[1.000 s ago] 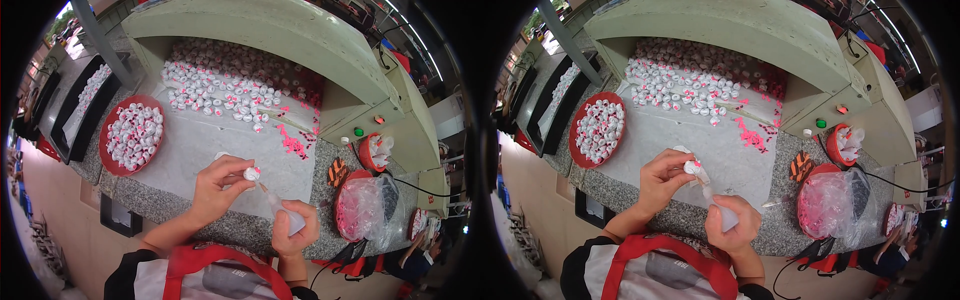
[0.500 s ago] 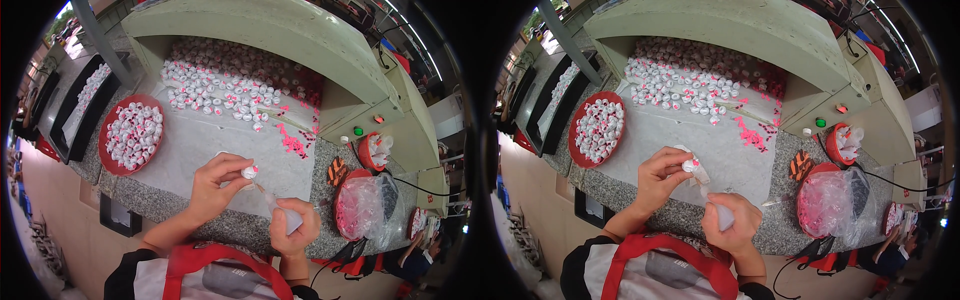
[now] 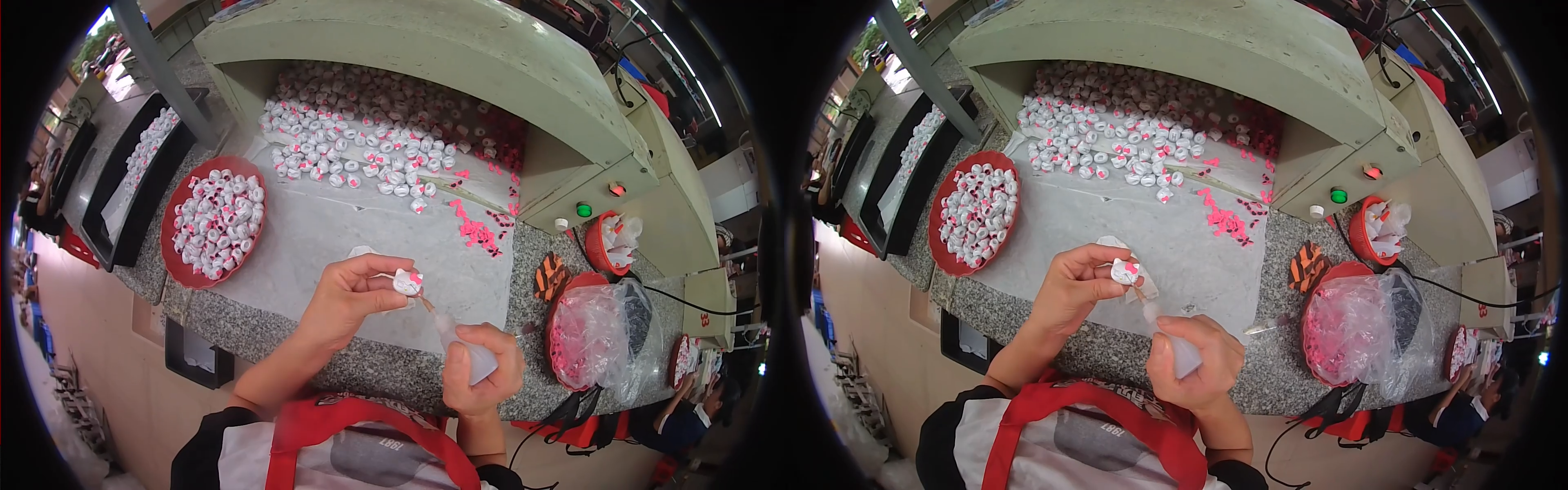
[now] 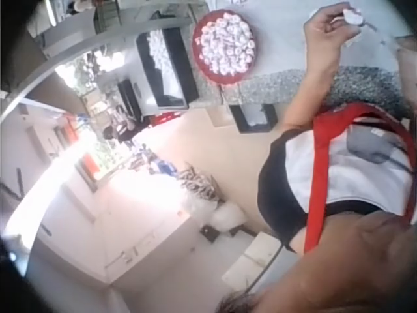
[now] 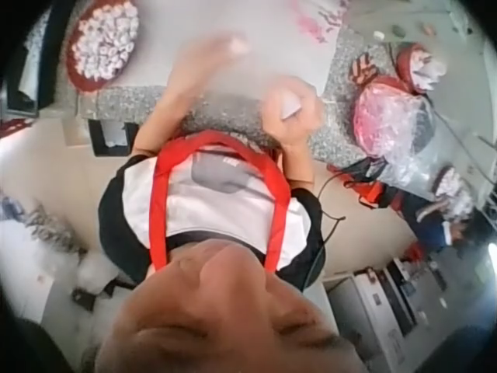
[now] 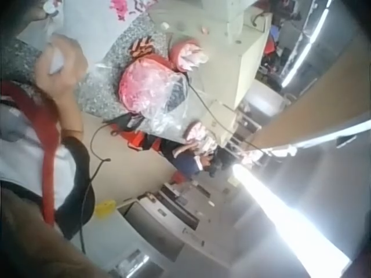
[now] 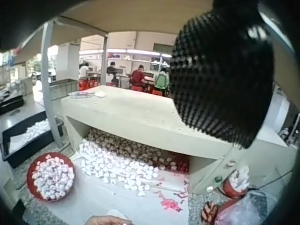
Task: Assembling toy cat heads by applying glue to pink bows and attaching them to the heads at a factory workbench.
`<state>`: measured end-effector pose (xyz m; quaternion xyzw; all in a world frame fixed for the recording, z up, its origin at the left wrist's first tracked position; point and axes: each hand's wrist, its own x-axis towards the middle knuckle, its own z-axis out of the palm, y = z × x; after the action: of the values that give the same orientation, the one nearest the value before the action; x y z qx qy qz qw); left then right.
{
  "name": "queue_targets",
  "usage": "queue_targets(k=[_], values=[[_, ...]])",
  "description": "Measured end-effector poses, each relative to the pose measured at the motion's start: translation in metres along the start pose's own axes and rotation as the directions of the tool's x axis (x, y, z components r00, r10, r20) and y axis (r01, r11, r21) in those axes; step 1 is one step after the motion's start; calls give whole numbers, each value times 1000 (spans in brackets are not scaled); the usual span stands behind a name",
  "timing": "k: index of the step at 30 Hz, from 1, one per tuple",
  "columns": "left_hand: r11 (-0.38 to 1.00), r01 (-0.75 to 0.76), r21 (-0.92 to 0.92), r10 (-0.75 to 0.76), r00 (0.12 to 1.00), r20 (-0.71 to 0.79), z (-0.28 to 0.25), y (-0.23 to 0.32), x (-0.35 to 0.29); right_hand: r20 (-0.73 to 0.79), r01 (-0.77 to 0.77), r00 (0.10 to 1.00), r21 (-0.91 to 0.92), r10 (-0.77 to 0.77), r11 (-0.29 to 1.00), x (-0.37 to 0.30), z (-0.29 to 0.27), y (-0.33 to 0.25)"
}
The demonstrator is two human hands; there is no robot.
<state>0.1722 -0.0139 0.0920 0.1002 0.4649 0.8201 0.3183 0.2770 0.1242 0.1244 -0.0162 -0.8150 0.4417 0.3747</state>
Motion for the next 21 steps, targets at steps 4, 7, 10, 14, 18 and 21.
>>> queue_targets(k=[4, 7, 10, 14, 18, 21], values=[[1000, 5, -3, -5, 1000, 3, 1, 1, 1, 26, 120, 993, -27, -119, 992, 5, -5, 5], [1000, -24, -1, 24, 1000, -2, 1, 0, 1, 23, 126, 992, -43, -125, 991, 6, -7, 3], [1000, -6, 25, 6, 1000, -3, 2, 0, 1, 58, 125, 991, -53, -122, 991, 6, -9, 0], [999, -3, 37, 3, 1000, -17, 2, -1, 4, 38, -101, 994, -45, 103, 994, 2, -4, 0], [993, -27, 112, 39, 994, -104, -16, -13, 8, 91, -680, 698, 393, 710, 618, -5, -2, 30], [995, 16, 96, -8, 996, -86, -16, -18, 9, 145, -708, 688, 351, 711, 613, -24, 1, 128]])
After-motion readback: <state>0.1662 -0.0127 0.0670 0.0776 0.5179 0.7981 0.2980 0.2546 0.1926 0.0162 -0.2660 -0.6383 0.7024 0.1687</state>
